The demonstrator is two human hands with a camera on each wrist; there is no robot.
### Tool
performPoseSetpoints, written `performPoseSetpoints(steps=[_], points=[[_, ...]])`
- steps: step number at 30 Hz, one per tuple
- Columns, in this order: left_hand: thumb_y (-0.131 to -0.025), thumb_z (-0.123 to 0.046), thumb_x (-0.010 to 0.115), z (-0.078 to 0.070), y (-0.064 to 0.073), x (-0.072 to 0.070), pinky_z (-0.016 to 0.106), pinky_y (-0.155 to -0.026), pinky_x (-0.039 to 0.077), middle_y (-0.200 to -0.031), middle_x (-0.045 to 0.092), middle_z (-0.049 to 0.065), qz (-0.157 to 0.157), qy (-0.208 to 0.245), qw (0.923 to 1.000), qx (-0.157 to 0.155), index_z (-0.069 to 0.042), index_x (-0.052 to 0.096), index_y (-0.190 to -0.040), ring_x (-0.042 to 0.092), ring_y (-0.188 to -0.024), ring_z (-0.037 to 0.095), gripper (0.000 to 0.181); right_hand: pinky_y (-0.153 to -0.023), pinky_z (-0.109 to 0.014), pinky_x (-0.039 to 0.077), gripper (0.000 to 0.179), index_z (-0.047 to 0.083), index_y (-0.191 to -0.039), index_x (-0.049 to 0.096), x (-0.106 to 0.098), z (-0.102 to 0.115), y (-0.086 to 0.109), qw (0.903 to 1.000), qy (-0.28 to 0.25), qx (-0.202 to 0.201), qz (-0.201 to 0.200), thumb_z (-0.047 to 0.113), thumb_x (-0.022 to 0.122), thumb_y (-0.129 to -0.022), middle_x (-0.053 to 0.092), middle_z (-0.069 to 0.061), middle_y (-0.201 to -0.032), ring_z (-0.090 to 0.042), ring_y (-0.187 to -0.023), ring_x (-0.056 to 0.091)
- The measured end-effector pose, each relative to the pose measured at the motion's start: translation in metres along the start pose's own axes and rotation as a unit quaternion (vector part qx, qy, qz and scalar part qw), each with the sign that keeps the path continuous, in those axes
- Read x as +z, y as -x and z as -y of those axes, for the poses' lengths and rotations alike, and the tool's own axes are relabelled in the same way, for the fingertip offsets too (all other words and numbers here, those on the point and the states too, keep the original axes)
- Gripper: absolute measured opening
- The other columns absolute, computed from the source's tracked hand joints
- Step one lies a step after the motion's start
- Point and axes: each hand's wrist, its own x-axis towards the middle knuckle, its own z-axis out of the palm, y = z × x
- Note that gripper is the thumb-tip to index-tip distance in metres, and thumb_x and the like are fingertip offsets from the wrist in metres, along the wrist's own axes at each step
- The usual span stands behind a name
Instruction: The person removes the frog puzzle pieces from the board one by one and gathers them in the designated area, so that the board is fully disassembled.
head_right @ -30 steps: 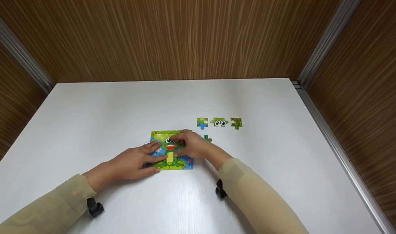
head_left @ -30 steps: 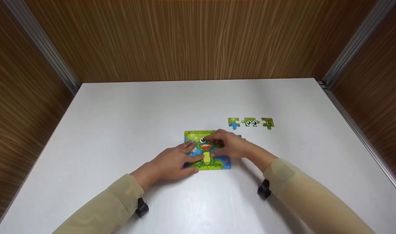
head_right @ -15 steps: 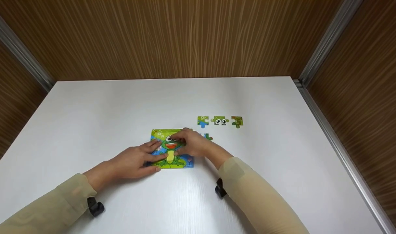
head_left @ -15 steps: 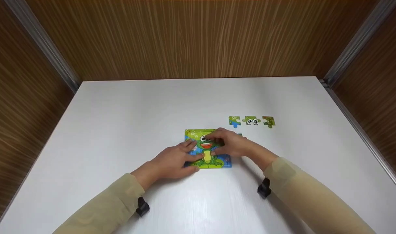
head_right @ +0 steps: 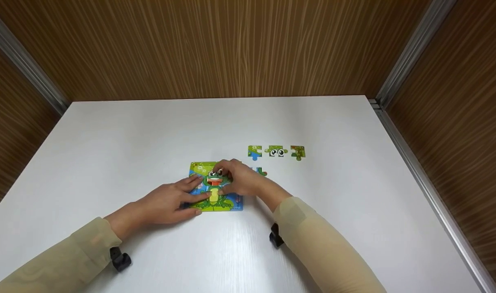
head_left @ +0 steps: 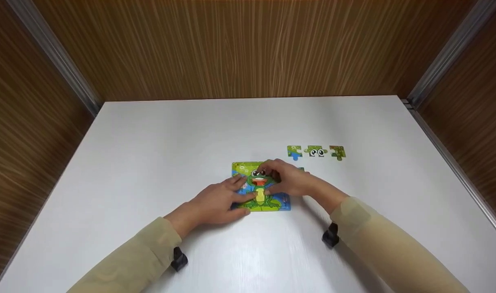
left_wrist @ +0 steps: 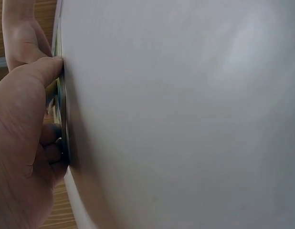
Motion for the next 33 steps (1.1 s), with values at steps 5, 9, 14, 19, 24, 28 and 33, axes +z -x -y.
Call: performPoseSetpoints(steps=[5, 9, 14, 19, 24, 28, 33], points=[[-0.107, -0.053, 0.052, -0.0011, 0.0005, -0.0011, 0.057, -0.119, 0.038, -0.17, 0.031, 0.016, 0.004, 0.003, 1.0, -0.006, -0.031, 0.055, -0.157, 0.024, -0.16, 0.034, 0.054, -0.09, -0.037, 0.044, 0.053, 0.014, -0.141, 0.059, 0.0011, -0.0009, -0.0008, 0.9999, -0.011, -0.001, -0.003, 0.01, 0.084, -0.093, 0.057, -0.006, -0.117, -0.023, -0.102, 0.051], [-0.107, -0.052, 0.053, -0.001, 0.0012, -0.0012, 0.058, -0.119, 0.038, -0.17, 0.031, 0.015, 0.003, 0.005, 0.9999, -0.008, -0.031, 0.055, -0.156, 0.024, -0.16, 0.034, 0.054, -0.087, -0.036, 0.044, 0.052, 0.014, -0.139, 0.06, 0.0022, -0.0023, -0.0016, 0.9997, -0.022, -0.007, -0.005, 0.009, 0.084, -0.092, 0.057, -0.005, -0.113, -0.022, -0.099, 0.05], [-0.106, -0.051, 0.054, 0.0013, 0.0003, 0.0014, 0.057, -0.118, 0.04, -0.169, 0.033, 0.017, -0.007, 0.001, 1.0, 0.0, -0.029, 0.058, -0.155, 0.025, -0.159, 0.035, 0.053, -0.086, -0.035, 0.043, 0.051, 0.012, -0.139, 0.062, 0.002, -0.0051, -0.0017, 0.9995, -0.028, -0.011, -0.006, 0.01, 0.084, -0.093, 0.058, -0.004, -0.112, -0.022, -0.097, 0.049], [-0.106, -0.051, 0.054, 0.0021, -0.0011, 0.0029, 0.058, -0.117, 0.04, -0.168, 0.034, 0.018, -0.011, 0.002, 0.9999, 0.005, -0.028, 0.058, -0.155, 0.027, -0.159, 0.036, 0.054, -0.092, -0.037, 0.045, 0.046, 0.009, -0.144, 0.062, -0.0002, -0.0071, 0.0011, 0.9995, -0.028, -0.014, 0.004, 0.007, 0.075, -0.099, 0.06, -0.006, -0.119, -0.022, -0.103, 0.052], [-0.106, -0.051, 0.054, 0.0015, -0.0013, 0.0019, 0.058, -0.118, 0.04, -0.169, 0.033, 0.018, -0.008, 0.004, 1.0, 0.001, -0.029, 0.057, -0.155, 0.026, -0.159, 0.036, 0.054, -0.094, -0.039, 0.046, 0.043, 0.01, -0.144, 0.062, -0.0021, -0.0052, 0.0021, 0.9992, -0.038, -0.013, 0.004, 0.001, 0.067, -0.102, 0.061, -0.007, -0.121, -0.023, -0.106, 0.054], [-0.106, -0.052, 0.054, 0.001, -0.0012, 0.0011, 0.057, -0.118, 0.039, -0.169, 0.032, 0.018, -0.006, 0.004, 1.0, 0.001, -0.029, 0.057, -0.155, 0.025, -0.159, 0.035, 0.054, -0.09, -0.038, 0.045, 0.042, 0.013, -0.141, 0.062, -0.001, -0.0046, 0.0011, 0.9988, -0.047, -0.013, -0.005, 0.0, 0.067, -0.101, 0.061, -0.007, -0.117, -0.023, -0.103, 0.052], [-0.107, -0.052, 0.054, 0.0011, -0.0015, 0.0016, 0.056, -0.12, 0.038, -0.169, 0.032, 0.018, -0.005, 0.0, 1.0, 0.002, -0.029, 0.057, -0.155, 0.025, -0.159, 0.035, 0.054, -0.088, -0.038, 0.045, 0.044, 0.014, -0.14, 0.06, 0.0019, -0.0056, 0.0016, 0.9983, -0.056, -0.012, -0.013, -0.002, 0.068, -0.099, 0.06, -0.007, -0.115, -0.024, -0.1, 0.052]])
